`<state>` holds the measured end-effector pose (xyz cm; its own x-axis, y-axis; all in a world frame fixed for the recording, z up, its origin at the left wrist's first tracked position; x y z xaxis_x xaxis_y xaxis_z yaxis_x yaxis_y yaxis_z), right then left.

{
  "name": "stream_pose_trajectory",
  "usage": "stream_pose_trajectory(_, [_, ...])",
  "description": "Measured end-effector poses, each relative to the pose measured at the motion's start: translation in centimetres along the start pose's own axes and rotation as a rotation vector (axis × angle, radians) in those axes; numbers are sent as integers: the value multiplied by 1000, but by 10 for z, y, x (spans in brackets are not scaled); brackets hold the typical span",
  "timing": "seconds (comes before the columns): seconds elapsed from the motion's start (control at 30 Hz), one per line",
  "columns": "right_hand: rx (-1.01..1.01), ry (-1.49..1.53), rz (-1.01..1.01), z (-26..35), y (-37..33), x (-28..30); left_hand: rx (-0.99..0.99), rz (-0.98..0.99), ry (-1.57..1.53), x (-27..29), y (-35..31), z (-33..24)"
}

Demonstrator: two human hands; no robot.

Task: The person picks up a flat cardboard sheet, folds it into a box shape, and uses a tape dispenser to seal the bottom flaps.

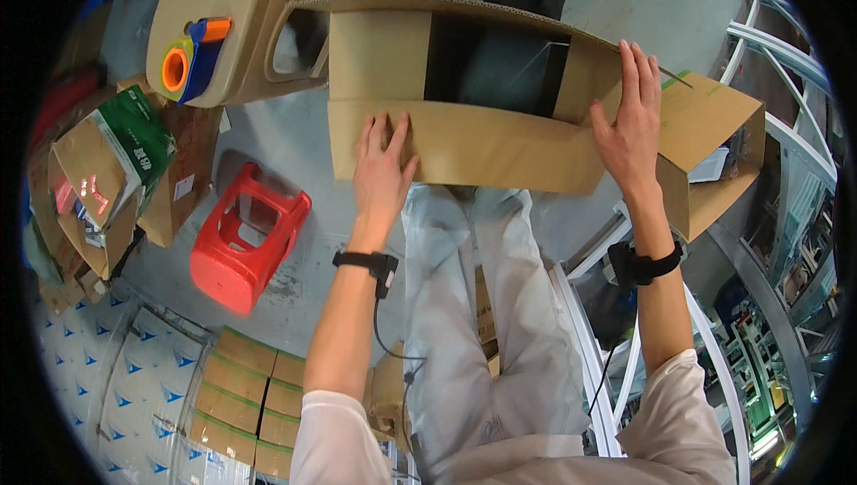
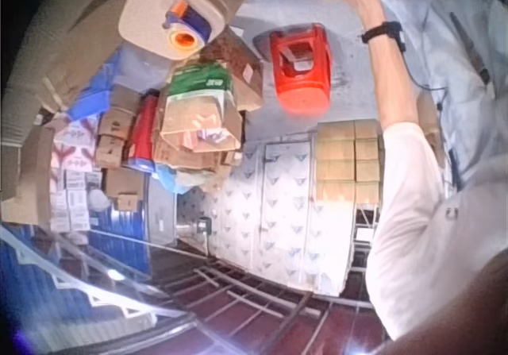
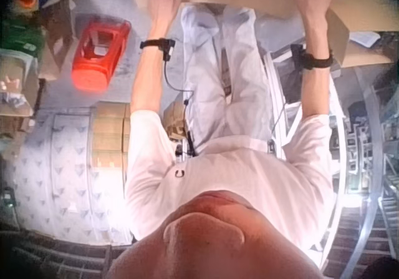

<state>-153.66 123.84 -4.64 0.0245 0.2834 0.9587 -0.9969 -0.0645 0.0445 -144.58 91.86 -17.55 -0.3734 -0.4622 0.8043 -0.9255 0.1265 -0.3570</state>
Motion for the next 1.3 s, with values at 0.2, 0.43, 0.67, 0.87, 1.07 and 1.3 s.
stream_pose_trajectory(0.2, [-61,45,86,17,-38,-9,-7,22,40,-3,7,1])
stream_pose_trajectory(0.43, [-110,95,496,4,-116,-86,10,16,-24,-6,-2,7])
stream_pose_trajectory(0.67, [-129,-19,526,-12,-109,-120,36,-114,-317,22,-3,22])
stream_pose_trajectory(0.87, [-106,64,505,-22,-115,-114,30,-543,-35,81,57,36])
stream_pose_trajectory(1.07, [-328,359,189,-66,-108,-87,312,-199,-502,33,83,103])
stream_pose_trajectory(1.3, [-1097,963,69,-178,-169,-117,320,-208,-552,34,80,100])
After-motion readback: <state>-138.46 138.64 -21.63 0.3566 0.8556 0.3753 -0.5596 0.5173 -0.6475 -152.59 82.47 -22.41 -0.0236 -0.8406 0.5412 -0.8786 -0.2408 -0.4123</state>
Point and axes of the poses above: each hand's wrist, its own y-axis towards the middle knuckle, its own x-axis out of the back of the hand, z = x × y, the point moved 10 cm from there along y, towards the middle knuckle
